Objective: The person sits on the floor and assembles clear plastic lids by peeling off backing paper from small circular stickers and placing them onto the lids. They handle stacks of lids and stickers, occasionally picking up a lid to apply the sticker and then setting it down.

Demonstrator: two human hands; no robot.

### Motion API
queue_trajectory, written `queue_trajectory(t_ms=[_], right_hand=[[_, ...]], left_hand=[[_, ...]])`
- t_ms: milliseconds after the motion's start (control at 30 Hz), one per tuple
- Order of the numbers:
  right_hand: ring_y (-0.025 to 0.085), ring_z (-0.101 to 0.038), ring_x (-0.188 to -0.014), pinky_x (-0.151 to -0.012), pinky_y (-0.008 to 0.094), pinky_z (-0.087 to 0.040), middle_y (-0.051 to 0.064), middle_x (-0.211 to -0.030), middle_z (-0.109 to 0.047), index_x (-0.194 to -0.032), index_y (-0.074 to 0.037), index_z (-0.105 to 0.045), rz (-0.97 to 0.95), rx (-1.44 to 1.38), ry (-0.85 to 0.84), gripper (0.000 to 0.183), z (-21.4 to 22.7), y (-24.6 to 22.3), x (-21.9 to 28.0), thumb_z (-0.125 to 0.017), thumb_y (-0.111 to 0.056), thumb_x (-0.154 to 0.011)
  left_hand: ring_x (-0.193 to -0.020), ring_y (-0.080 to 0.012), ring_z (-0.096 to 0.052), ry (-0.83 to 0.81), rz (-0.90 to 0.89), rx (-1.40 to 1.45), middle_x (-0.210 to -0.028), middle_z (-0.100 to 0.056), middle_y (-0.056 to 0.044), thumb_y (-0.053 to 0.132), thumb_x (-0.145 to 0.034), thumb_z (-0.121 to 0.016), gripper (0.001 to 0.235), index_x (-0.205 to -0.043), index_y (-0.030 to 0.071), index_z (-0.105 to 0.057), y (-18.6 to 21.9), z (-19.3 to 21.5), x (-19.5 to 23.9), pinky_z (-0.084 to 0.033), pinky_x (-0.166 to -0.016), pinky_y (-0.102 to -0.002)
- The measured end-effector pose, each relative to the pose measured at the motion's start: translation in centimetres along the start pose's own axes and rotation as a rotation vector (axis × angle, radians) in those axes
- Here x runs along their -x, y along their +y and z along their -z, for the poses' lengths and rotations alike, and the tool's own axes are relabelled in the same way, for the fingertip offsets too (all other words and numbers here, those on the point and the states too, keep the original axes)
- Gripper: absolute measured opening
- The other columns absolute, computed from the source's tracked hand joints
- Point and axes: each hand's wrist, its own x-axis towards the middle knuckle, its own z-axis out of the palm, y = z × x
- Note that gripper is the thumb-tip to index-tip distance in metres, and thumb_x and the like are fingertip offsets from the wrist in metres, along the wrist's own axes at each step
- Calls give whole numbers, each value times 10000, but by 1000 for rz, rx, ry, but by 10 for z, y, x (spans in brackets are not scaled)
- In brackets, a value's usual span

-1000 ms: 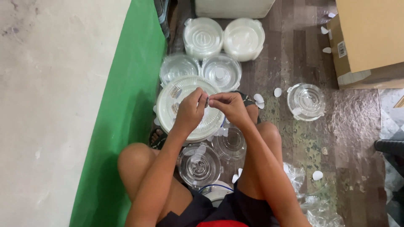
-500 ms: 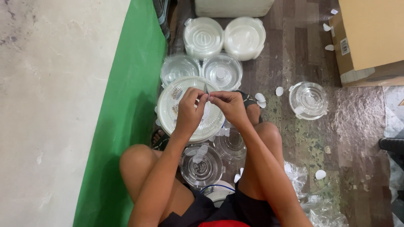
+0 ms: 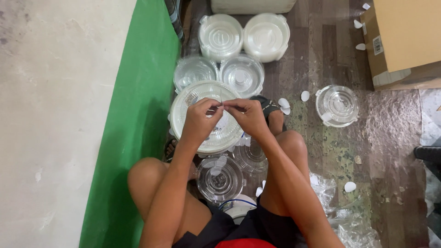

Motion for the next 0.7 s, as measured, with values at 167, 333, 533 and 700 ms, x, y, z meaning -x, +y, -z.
queue_trajectory(t_ms=[167,333,533,700], right_hand=[[180,-740,-904,-799,326,-628,147,-914,-798,-1010,-53,-823,6,10,2,165,-3,-5,0,-792,1,-858],[202,-753,-893,-797,343,-632,159,-903,-795,-992,-41,-821,32,21,8,150,-6,-9,-2,-793,7,-852],[254,-774,-867,-791,358,-635,175,-906,-793,-998,-40,-821,45,13,0,164,-12,-8,-4,-776,37,-861],[264,-769,-910,-802,349,-631,173,-908,-791,-990,-72,-822,43,-7,11,177,-19,3,-8,-777,31,-854]], left_hand=[[-792,-300,-769,15,-25,-12,-831,-741,-128,90,-972,-728,90,-909,35,-760,-4,4,-1,-640,-643,-305],[-777,-302,-766,14,-26,1,-834,-753,-138,81,-965,-738,85,-901,34,-769,-2,8,-2,-634,-619,-310],[-776,-326,-757,-23,-24,-15,-856,-757,-158,46,-970,-724,84,-908,13,-770,-7,16,-3,-642,-606,-320],[-790,-332,-755,-45,-32,-28,-862,-754,-161,32,-966,-731,70,-913,5,-769,-10,23,-5,-641,-626,-324]])
